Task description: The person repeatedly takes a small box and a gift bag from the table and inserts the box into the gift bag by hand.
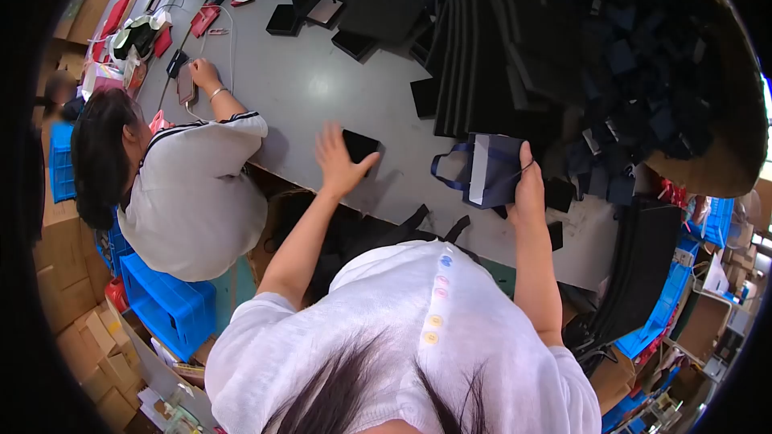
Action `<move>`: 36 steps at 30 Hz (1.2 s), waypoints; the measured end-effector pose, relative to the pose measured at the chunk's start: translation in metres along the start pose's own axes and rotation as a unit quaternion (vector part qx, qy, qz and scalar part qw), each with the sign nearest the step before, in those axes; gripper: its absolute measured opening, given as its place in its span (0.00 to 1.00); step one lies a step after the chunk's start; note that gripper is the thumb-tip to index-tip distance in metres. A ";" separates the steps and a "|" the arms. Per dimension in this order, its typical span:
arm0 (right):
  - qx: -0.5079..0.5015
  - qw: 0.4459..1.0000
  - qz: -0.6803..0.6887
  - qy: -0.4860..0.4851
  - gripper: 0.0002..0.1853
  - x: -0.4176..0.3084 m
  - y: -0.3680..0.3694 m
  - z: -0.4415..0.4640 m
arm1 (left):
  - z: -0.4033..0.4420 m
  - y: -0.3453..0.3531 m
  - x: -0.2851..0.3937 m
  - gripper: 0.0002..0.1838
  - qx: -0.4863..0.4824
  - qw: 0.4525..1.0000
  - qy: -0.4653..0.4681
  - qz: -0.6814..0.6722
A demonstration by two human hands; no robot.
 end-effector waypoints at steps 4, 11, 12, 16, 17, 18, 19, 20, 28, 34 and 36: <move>-0.042 0.998 -0.020 -0.031 0.23 0.000 -0.012 -0.005 | -0.024 0.009 -0.016 0.65 -0.002 0.999 -0.049 -0.001; -0.029 0.995 -0.073 -0.060 0.25 -0.001 -0.019 -0.006 | -0.015 -0.057 0.065 0.57 0.010 0.981 0.045 -0.186; -0.043 0.993 -0.088 -0.066 0.25 -0.004 -0.018 -0.010 | -0.030 -0.099 0.110 0.55 -0.002 0.960 0.142 -0.239; -0.074 0.989 -0.113 -0.060 0.24 -0.011 -0.014 -0.019 | -0.061 -0.173 0.188 0.54 -0.004 0.911 0.310 -0.272; -0.092 0.988 -0.103 -0.063 0.23 -0.011 -0.012 -0.021 | -0.064 -0.176 0.195 0.54 -0.018 0.906 0.325 -0.269; -0.099 0.989 -0.098 -0.059 0.23 -0.008 -0.012 -0.019 | -0.065 -0.174 0.197 0.54 -0.021 0.904 0.328 -0.273; -0.116 0.988 -0.086 -0.062 0.22 -0.004 -0.010 -0.015 | -0.063 -0.167 0.199 0.54 -0.047 0.911 0.318 -0.258; -0.122 0.988 -0.082 -0.051 0.21 0.002 -0.011 -0.010 | -0.062 -0.158 0.201 0.54 -0.075 0.917 0.307 -0.242; -0.138 0.972 -0.184 -0.057 0.20 0.012 -0.002 -0.004 | -0.070 -0.081 0.197 0.51 -0.237 0.916 0.274 -0.174; -0.106 0.916 -0.353 -0.155 0.24 0.049 -0.001 -0.008 | -0.081 -0.051 0.184 0.56 -0.239 0.884 0.251 -0.315; -0.101 0.919 -0.352 -0.148 0.23 0.067 0.025 -0.040 | -0.075 -0.041 0.186 0.45 -0.175 0.852 0.172 -0.463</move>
Point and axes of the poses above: each hand's wrist, its own z-axis towards the middle knuckle, its own y-axis out of the palm, x = y × z, the point moved 8 cm from there along z, towards the middle knuckle, and after that the axes turned 5 degrees about -z, right-handed, at the moved point
